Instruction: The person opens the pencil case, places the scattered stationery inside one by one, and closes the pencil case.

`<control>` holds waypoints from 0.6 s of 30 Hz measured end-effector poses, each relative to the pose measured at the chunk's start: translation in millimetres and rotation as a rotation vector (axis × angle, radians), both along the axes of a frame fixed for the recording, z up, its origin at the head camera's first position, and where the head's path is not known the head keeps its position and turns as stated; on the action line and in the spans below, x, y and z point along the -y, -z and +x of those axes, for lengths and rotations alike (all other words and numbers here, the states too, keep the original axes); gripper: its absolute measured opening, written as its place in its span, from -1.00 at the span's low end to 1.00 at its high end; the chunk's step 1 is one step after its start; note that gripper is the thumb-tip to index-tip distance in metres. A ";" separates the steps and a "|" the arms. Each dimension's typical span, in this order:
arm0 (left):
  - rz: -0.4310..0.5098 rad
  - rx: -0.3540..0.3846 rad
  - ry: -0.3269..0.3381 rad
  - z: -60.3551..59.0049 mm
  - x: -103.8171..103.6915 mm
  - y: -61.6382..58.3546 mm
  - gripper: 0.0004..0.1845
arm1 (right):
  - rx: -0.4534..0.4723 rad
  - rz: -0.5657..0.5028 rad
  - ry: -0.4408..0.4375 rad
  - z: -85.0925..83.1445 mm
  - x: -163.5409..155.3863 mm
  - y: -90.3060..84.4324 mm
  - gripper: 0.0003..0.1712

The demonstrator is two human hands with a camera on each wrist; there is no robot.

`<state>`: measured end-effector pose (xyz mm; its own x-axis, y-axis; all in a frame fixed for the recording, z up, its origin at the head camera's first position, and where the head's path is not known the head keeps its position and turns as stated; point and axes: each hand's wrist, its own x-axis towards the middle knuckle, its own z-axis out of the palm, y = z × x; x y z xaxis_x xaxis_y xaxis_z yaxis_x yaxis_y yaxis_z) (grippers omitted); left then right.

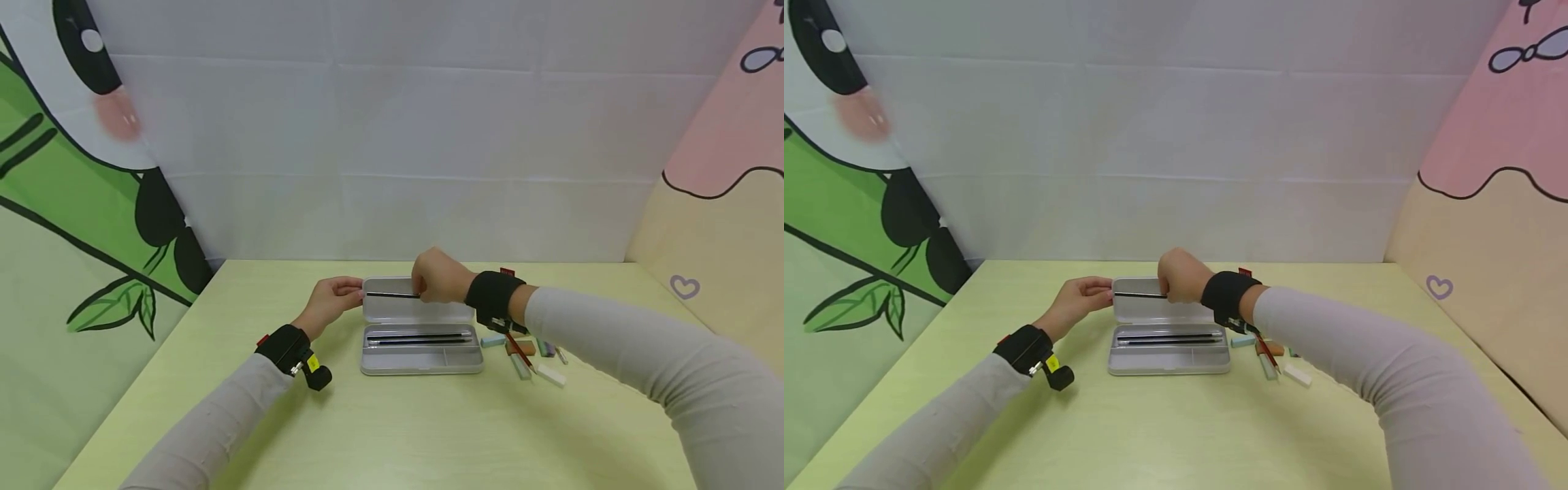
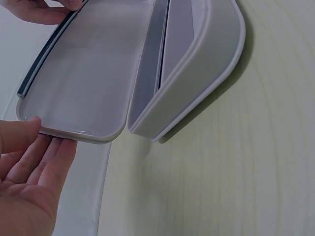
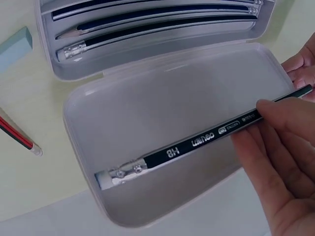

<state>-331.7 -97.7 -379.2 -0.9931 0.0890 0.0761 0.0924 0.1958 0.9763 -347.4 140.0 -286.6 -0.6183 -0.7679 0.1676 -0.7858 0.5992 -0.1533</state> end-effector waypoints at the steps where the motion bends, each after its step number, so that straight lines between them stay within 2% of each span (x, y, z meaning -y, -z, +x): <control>1: -0.003 -0.002 0.000 0.2 0.4 0.0 -0.61 | 0.003 0.004 0.000 -0.2 1.2 1.2 -0.88; 7: -0.013 0.006 -0.006 1.0 1.0 -0.7 -0.61 | 0.041 0.040 0.022 -1.5 4.4 7.9 -0.89; 18: -0.017 0.021 -0.018 2.4 -1.1 -2.8 -0.61 | 0.061 0.061 0.052 -1.8 -2.4 6.2 -0.90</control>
